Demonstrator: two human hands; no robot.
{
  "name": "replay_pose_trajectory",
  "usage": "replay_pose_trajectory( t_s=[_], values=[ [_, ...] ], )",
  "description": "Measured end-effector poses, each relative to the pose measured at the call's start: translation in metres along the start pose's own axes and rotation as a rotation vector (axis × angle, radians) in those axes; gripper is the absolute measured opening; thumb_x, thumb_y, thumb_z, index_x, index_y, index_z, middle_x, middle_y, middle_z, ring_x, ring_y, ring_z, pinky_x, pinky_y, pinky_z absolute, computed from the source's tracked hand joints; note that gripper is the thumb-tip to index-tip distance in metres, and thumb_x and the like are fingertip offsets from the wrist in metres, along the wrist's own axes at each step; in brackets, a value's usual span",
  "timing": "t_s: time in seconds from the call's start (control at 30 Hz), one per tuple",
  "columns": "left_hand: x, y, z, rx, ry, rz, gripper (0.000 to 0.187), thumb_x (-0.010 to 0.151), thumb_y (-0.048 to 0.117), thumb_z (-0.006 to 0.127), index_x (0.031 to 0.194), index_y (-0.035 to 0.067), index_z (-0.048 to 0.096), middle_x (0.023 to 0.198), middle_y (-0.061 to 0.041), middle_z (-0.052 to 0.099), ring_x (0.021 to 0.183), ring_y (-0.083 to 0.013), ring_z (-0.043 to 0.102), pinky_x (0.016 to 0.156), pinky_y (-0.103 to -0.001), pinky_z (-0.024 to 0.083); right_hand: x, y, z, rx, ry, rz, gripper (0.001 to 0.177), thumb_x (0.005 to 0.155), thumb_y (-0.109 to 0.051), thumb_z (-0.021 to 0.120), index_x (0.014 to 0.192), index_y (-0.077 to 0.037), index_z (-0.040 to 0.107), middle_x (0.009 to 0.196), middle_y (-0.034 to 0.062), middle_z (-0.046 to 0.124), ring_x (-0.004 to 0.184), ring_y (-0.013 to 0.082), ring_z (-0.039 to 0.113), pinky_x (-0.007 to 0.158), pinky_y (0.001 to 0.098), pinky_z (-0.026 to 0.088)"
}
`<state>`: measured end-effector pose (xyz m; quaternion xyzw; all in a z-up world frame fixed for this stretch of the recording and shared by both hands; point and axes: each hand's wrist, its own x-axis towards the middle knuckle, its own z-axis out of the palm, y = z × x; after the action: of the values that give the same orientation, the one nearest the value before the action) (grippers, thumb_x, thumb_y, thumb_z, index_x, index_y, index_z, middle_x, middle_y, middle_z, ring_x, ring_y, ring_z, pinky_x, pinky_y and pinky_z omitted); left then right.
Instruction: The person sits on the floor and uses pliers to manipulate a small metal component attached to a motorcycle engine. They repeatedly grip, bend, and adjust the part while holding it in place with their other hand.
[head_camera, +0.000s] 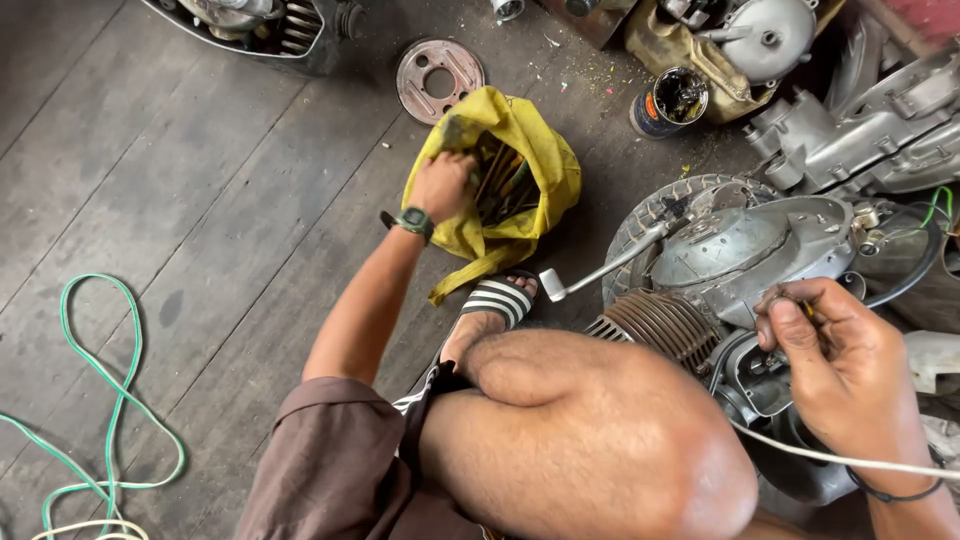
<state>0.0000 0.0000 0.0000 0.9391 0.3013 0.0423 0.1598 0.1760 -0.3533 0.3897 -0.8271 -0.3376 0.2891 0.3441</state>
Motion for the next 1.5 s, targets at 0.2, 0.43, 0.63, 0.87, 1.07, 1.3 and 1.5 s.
replay_pose_trajectory(
  t_s=[0.2,0.43,0.63,0.87,1.07,1.3,1.5],
  values=[
    [0.000,-0.038,-0.046,-0.178,0.096,-0.091,0.025,0.093,0.017,0.069,0.114,0.006,0.063,0.095,-0.016,0.073,0.082,-0.0372,0.070,0.073,-0.047,0.055,0.011,0.008,-0.002,0.038,-0.019,-0.012,0.009,0.110,-0.002,0.054,0.108,0.007,0.057,0.089,0.0126,0.060,0.080,0.0168,0.055,0.075,0.0257,0.044],
    [0.014,-0.031,-0.045,-0.160,0.108,-0.171,0.017,0.092,0.010,0.067,0.104,0.005,0.055,0.087,-0.017,0.070,0.069,-0.0381,0.069,0.060,-0.049,0.058,0.021,-0.001,0.003,-0.032,-0.034,0.021,0.011,0.109,-0.001,0.055,0.107,0.008,0.060,0.090,0.0139,0.063,0.078,0.0176,0.057,0.072,0.0265,0.046],
    [0.000,-0.022,-0.035,-0.081,0.075,0.048,0.016,0.092,0.016,0.069,0.100,0.003,0.066,0.082,-0.015,0.070,0.086,-0.0329,0.064,0.073,-0.044,0.055,0.022,-0.005,0.004,-0.047,-0.059,0.025,0.010,0.108,-0.001,0.056,0.107,0.007,0.061,0.085,0.0130,0.064,0.074,0.0164,0.057,0.067,0.0252,0.044],
    [-0.048,0.018,-0.022,0.053,-0.046,0.239,0.032,0.094,0.022,0.062,0.125,0.012,0.062,0.149,-0.015,0.042,0.141,-0.0340,0.039,0.115,-0.054,0.033,0.020,0.000,0.003,-0.050,-0.057,-0.003,0.009,0.107,-0.001,0.057,0.108,0.008,0.059,0.086,0.0136,0.063,0.077,0.0174,0.058,0.070,0.0260,0.046],
    [-0.112,0.017,0.015,0.099,-0.229,0.342,0.048,0.097,0.031,0.053,0.141,0.014,0.059,0.166,-0.007,0.031,0.152,-0.0318,0.026,0.123,-0.057,0.023,0.014,-0.006,0.005,-0.093,-0.071,0.014,0.008,0.106,0.001,0.059,0.108,0.008,0.061,0.084,0.0133,0.064,0.075,0.0168,0.057,0.067,0.0257,0.044],
    [-0.133,0.031,0.022,-0.047,-0.075,0.181,0.042,0.105,0.043,0.048,0.116,0.010,0.073,0.127,-0.007,0.072,0.115,-0.0274,0.058,0.118,-0.054,0.028,0.008,-0.005,0.004,-0.095,-0.069,0.024,0.010,0.102,0.002,0.064,0.109,0.009,0.064,0.095,0.0140,0.069,0.077,0.0166,0.059,0.067,0.0260,0.046],
    [-0.094,0.023,0.064,0.006,0.097,-0.141,0.020,0.095,0.029,0.058,0.102,0.013,0.066,0.078,-0.012,0.071,0.082,-0.0343,0.065,0.087,-0.050,0.042,0.006,-0.005,0.004,-0.088,-0.070,0.014,0.012,0.102,0.002,0.063,0.111,0.009,0.066,0.093,0.0135,0.071,0.076,0.0171,0.061,0.067,0.0264,0.047]
  ],
)
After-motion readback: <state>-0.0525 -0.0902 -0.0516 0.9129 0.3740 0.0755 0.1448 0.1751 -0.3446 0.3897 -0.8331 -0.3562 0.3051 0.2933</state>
